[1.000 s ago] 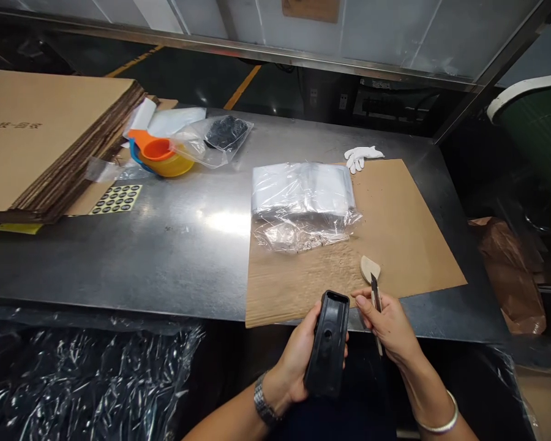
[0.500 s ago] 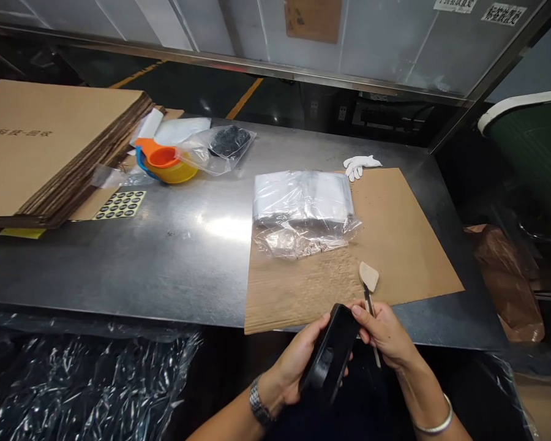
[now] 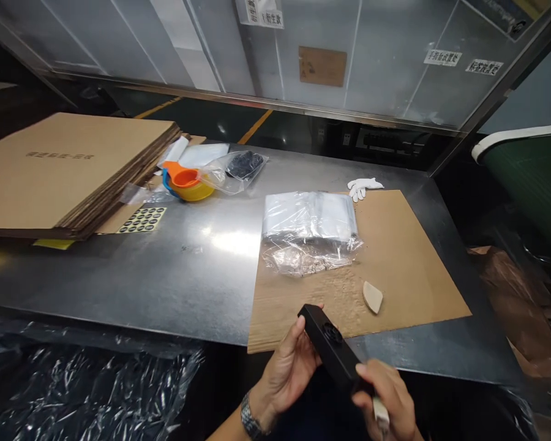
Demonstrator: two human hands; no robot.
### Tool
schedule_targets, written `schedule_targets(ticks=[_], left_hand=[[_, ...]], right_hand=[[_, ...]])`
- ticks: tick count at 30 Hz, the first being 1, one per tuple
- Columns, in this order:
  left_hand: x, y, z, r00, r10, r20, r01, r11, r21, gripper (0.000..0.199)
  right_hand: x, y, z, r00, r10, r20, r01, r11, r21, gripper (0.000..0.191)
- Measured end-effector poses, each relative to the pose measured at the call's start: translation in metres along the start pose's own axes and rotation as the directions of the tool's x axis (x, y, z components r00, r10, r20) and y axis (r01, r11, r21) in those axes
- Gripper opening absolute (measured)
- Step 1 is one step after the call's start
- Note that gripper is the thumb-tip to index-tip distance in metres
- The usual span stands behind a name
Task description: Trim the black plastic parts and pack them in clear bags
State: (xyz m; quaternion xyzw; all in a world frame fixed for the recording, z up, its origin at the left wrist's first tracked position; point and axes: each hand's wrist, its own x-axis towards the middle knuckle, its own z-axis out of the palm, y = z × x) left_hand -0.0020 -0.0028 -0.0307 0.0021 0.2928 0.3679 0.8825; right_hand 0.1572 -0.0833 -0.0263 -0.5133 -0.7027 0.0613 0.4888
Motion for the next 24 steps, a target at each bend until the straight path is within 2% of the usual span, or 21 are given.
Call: schedule_targets(ticks=[1,2,4,6,7,9,11,14,19,24], left_hand=[[-0.001,0.0,0.002,1.0,0.01,-0.003,-0.01,1.0,0.011,0.04],[-0.003,0.0,0.004,1.0,0.027,-0.009,-0.027,0.999,0.031,0.042],[-0.005,0.0,0.006,0.996,0.089,-0.021,-0.087,0.992,0.093,0.045],[-0.007,-0.001,0.006,0.987,0.159,-0.019,-0.152,0.97,0.189,0.045],[-0.008,-0.002,0.005,0.982,0.187,-0.012,-0.178,0.953,0.247,0.044],[-0.009,-0.005,0.003,0.976,0.218,0.009,-0.207,0.911,0.356,0.041],[-0.011,-0.008,0.001,0.971,0.238,0.026,-0.224,0.867,0.445,0.036],[-0.013,-0.009,-0.001,0.962,0.271,0.029,-0.243,0.804,0.544,0.033],[-0.015,-0.007,-0.004,0.953,0.303,-0.003,-0.229,0.728,0.646,0.04],[-0.015,-0.006,-0.006,0.947,0.322,-0.011,-0.224,0.683,0.696,0.042]], right_hand=[[-0.001,-0.002,0.001,1.0,-0.022,0.012,0.022,1.0,0.018,0.025],[-0.002,-0.003,0.002,1.0,0.006,0.025,-0.007,0.999,0.051,0.026],[-0.004,-0.004,0.001,0.986,0.156,0.062,-0.162,0.981,0.105,0.042],[-0.003,-0.005,-0.002,0.937,0.331,0.113,-0.343,0.931,0.121,0.058],[-0.001,-0.006,-0.005,0.905,0.402,0.137,-0.417,0.903,0.105,0.058],[0.006,-0.01,-0.009,0.864,0.467,0.186,-0.481,0.876,0.037,0.045],[0.013,-0.014,-0.012,0.851,0.455,0.263,-0.457,0.888,-0.057,0.032],[0.022,-0.018,-0.012,0.846,0.394,0.36,-0.353,0.919,-0.177,0.029],[0.026,-0.02,-0.008,0.895,0.296,0.335,-0.193,0.932,-0.307,0.029],[0.028,-0.022,-0.007,0.904,0.256,0.343,-0.128,0.926,-0.355,0.031]])
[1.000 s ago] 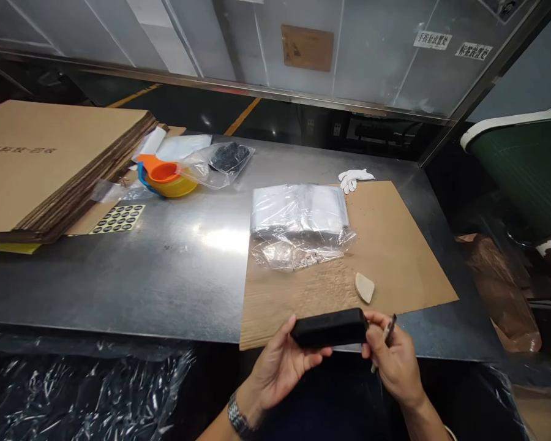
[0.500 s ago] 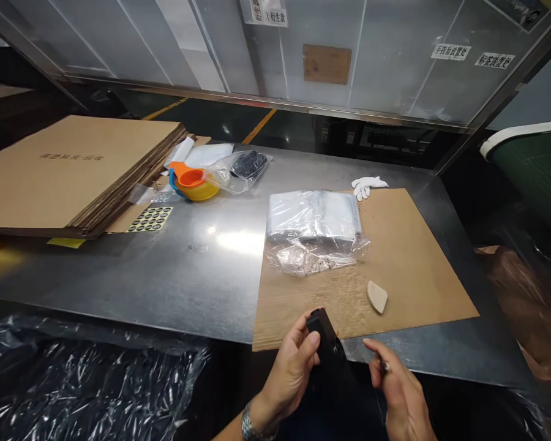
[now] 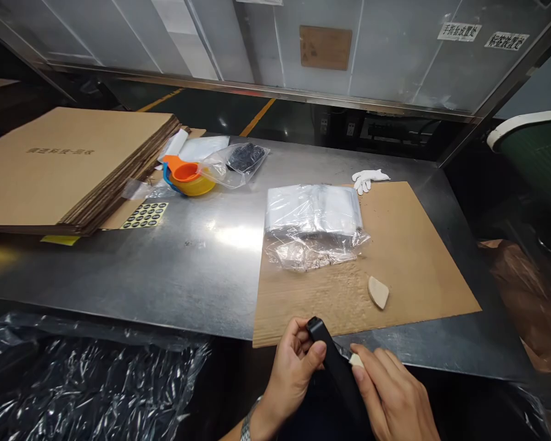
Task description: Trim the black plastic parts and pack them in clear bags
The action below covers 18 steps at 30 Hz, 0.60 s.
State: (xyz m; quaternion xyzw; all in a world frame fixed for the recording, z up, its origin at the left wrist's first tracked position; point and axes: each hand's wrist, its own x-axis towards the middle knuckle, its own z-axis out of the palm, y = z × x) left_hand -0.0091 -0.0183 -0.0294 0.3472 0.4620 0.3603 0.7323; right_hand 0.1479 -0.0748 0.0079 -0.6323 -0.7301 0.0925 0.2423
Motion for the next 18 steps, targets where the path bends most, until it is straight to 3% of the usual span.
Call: schedule_targets(ticks=[6,10,18], left_hand=[[0.0,0.0017,0.0011,1.0,-0.014,-0.014,0.014,1.0,0.019,0.045],[-0.0005,0.0025,0.0024,1.0,-0.009,-0.008,0.009,1.0,0.027,0.044],[-0.0008,0.0024,0.0024,0.999,0.011,-0.038,-0.009,0.999,0.032,0.041]], right_hand=[[-0.0041,0.0031,0.0035,0.997,0.028,0.075,-0.028,1.0,-0.004,0.029],[-0.0035,0.0028,0.0045,1.0,0.009,0.025,-0.008,1.0,-0.026,0.032],[-0.008,0.0046,0.0086,0.999,0.014,0.044,-0.009,0.995,-0.099,0.032]])
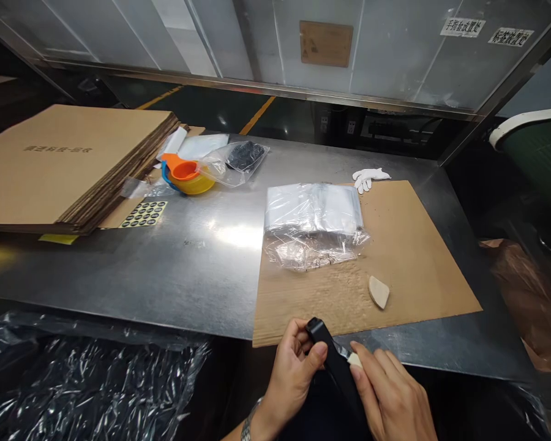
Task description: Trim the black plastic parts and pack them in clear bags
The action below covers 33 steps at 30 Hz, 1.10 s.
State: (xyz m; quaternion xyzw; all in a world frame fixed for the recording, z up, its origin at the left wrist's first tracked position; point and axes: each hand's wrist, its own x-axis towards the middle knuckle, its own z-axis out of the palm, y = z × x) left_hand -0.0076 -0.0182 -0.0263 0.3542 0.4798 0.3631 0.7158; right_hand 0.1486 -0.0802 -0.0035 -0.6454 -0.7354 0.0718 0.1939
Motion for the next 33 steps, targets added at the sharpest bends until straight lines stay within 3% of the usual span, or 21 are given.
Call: schedule_targets(ticks=[8,14,22,33], left_hand=[[-0.002,-0.008,0.0,1.0,-0.018,-0.008,0.018,0.999,-0.041,0.037],[-0.001,-0.008,0.001,1.0,-0.023,0.013,0.024,0.997,-0.068,0.036],[-0.004,-0.007,0.001,0.999,-0.023,0.038,0.025,0.998,-0.053,0.038],[-0.005,-0.003,0.002,0.998,-0.024,0.051,0.025,0.999,-0.028,0.041]], right_hand=[[0.001,0.003,0.003,0.999,0.053,-0.01,-0.054,0.998,-0.015,0.036],[0.004,0.007,-0.004,0.994,0.108,0.013,-0.109,0.99,0.093,0.034],[0.014,-0.002,-0.012,1.0,0.013,-0.014,-0.011,0.992,0.126,0.032],[0.014,-0.005,-0.009,0.999,-0.018,-0.028,0.02,0.998,0.067,0.034]])
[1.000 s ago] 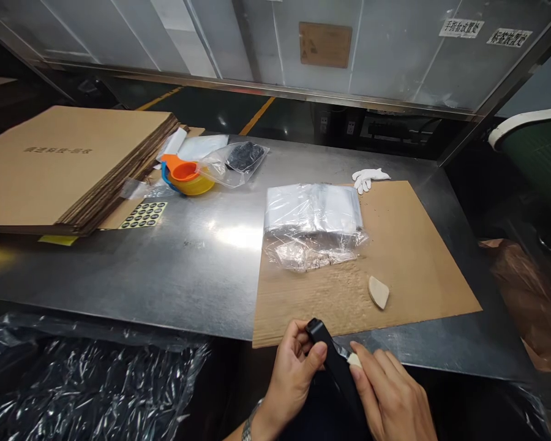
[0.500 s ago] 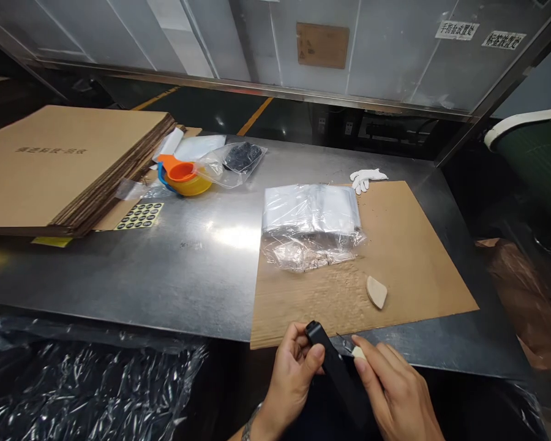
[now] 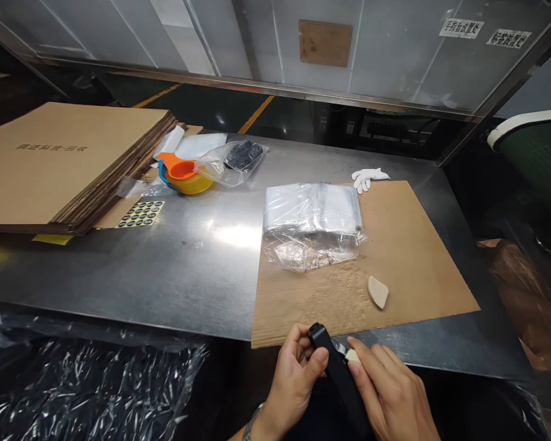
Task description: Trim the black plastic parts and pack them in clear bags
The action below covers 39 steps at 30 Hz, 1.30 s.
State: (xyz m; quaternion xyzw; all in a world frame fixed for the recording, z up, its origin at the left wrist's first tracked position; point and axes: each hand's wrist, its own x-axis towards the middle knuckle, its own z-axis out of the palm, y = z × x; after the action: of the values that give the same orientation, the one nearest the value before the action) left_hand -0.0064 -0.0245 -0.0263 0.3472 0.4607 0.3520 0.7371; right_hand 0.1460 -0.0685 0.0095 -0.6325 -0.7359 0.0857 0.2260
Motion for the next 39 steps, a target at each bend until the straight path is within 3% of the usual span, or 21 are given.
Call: schedule_targets(ticks=[36,39], left_hand=[[-0.0009,-0.0018,-0.0004,1.0,0.02,-0.003,-0.02,1.0,0.012,0.038],[-0.0016,-0.0005,0.0005,0.998,0.064,-0.004,-0.064,0.998,0.016,0.036]], right_hand=[[-0.0037,0.0021,0.0039,1.0,-0.005,0.003,0.005,1.0,0.015,0.032],[-0.0047,0.0055,0.0084,0.999,0.049,0.02,-0.049,0.999,0.001,0.033]])
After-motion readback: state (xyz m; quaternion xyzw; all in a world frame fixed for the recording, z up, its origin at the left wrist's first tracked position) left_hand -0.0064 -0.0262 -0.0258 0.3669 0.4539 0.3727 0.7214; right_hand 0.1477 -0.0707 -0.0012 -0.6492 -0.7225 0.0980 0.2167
